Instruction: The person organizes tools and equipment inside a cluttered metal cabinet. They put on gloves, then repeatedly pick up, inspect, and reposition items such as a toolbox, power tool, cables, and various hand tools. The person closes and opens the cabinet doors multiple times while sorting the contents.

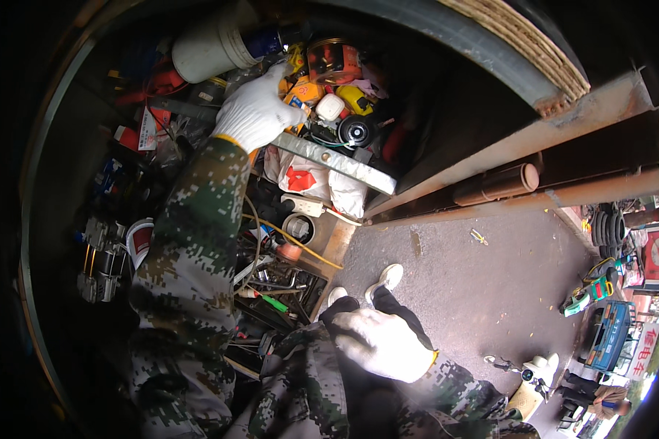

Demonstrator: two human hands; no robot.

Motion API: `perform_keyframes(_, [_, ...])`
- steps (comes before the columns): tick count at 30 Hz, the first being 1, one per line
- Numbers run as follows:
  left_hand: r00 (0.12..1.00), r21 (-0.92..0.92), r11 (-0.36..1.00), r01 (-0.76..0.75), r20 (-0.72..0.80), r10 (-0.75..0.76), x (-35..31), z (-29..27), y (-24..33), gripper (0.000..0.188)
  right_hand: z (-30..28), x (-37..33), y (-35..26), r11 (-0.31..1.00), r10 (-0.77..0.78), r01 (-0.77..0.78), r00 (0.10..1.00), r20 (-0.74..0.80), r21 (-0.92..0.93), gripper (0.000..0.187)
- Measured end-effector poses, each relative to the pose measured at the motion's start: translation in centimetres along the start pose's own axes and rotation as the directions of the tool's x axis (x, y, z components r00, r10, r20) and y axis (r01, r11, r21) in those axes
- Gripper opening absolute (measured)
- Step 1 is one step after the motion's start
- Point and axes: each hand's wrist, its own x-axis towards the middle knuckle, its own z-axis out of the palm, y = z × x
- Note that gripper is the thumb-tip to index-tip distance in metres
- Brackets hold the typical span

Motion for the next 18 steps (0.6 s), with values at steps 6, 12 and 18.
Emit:
perform_keyframes(6, [0.966, -0.714, 0.652, -0.256, -0.173, 0.190, 0.1, -0.3, -3.1, 0.078, 0.3, -0.3, 0.6, 0.986, 0.113, -0.112, 0.994, 0.002, 0.121, 0.035])
perform_keyframes(12, [0.900, -0.846, 0.347, -0.406, -0.303, 0.314, -2.5, 0.7, 0.0, 0.072, -0.2, -0.1, 1.3, 0.977, 0.145, -0.151, 0.988, 0.054, 0.147, 0.037])
perform_keyframes(18, [0.905, -0.221, 0.885, -0.409, 0.021, 0.424, -5.1, 5.4, 7.4, 0.067, -0.5, 0.2, 0.8, 0.970, 0.166, -0.175, 0.984, 0.070, 0.166, 0.035])
